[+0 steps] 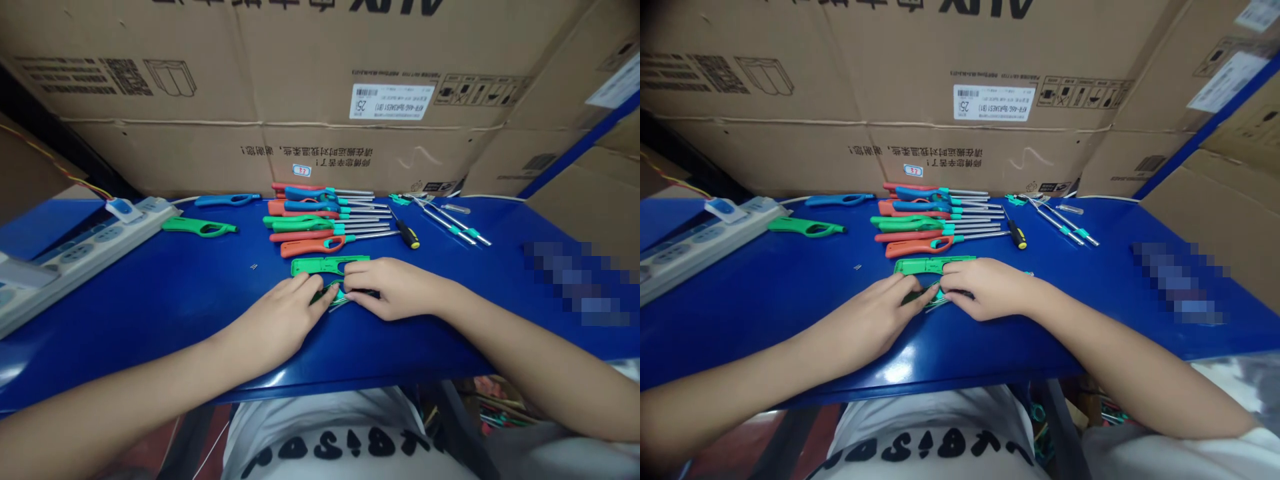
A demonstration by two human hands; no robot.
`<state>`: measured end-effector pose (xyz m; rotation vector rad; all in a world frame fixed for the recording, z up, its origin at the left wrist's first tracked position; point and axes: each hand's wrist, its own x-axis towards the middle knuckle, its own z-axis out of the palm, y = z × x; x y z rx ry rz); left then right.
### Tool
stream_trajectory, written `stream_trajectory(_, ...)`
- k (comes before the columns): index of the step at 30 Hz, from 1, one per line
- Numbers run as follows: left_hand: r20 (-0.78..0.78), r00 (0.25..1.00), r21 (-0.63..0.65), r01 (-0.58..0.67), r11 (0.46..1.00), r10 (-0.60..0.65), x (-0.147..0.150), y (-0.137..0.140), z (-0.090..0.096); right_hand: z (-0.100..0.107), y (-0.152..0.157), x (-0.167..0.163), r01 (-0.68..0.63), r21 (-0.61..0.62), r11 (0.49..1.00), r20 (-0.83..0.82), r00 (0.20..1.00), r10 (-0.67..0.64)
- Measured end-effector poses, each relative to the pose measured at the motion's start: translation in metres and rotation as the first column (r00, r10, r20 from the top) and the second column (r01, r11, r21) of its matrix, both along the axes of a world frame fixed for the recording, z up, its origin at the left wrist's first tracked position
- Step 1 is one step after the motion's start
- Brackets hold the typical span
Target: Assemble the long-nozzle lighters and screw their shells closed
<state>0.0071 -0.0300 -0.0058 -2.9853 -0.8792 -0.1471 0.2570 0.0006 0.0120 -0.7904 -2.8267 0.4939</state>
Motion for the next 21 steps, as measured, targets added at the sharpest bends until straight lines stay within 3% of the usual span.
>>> stream_trajectory(3,-0.034,0.999,0.033,0.003,0.999,-0.002,0.0,-0.002,0.0,-0.004,0.003,0.0,0.054,-0.088,0.995,-0.102,0.993,-0.063)
stream_trajectory(7,0.003,1.0,-0.017,-0.016,1.0,0.016,0.0,0.0,0.003,-0.008,0.003,-0.004,0.145,-0.192,0.971,-0.21,0.96,-0.185)
stream_trajectory(9,0.051,0.999,-0.044,-0.018,0.999,0.02,0.001,0.001,0.004,-0.007,0.007,-0.003,0.166,-0.169,0.972,-0.271,0.94,-0.208)
stream_trajectory(12,0.127,0.991,-0.073,-0.019,0.997,0.028,0.001,0.004,0.002,0.001,0.025,0.017,0.326,0.012,0.945,-0.359,0.884,-0.3)
stream_trajectory(13,0.149,0.988,-0.08,-0.02,0.997,0.032,0.001,0.005,0.001,0.004,0.034,0.03,0.435,0.106,0.894,-0.382,0.848,-0.367)
stream_trajectory(14,0.169,0.985,-0.086,-0.02,0.996,0.034,0.0,0.006,0.0,0.006,0.045,0.046,0.552,0.195,0.811,-0.406,0.798,-0.446)
stream_trajectory(16,0.207,0.978,-0.094,-0.015,0.995,0.035,-0.001,0.007,-0.003,0.007,0.067,0.085,0.768,0.311,0.56,-0.461,0.637,-0.618)
stream_trajectory(19,0.244,0.969,-0.095,-0.008,0.995,0.031,-0.003,0.009,-0.004,0.001,0.094,0.146,0.937,0.245,0.248,-0.342,0.323,-0.882)
stream_trajectory(21,0.243,0.97,-0.099,-0.005,0.995,0.03,-0.004,0.01,-0.003,-0.007,0.103,0.177,0.969,0.197,0.149,-0.297,0.204,-0.933)
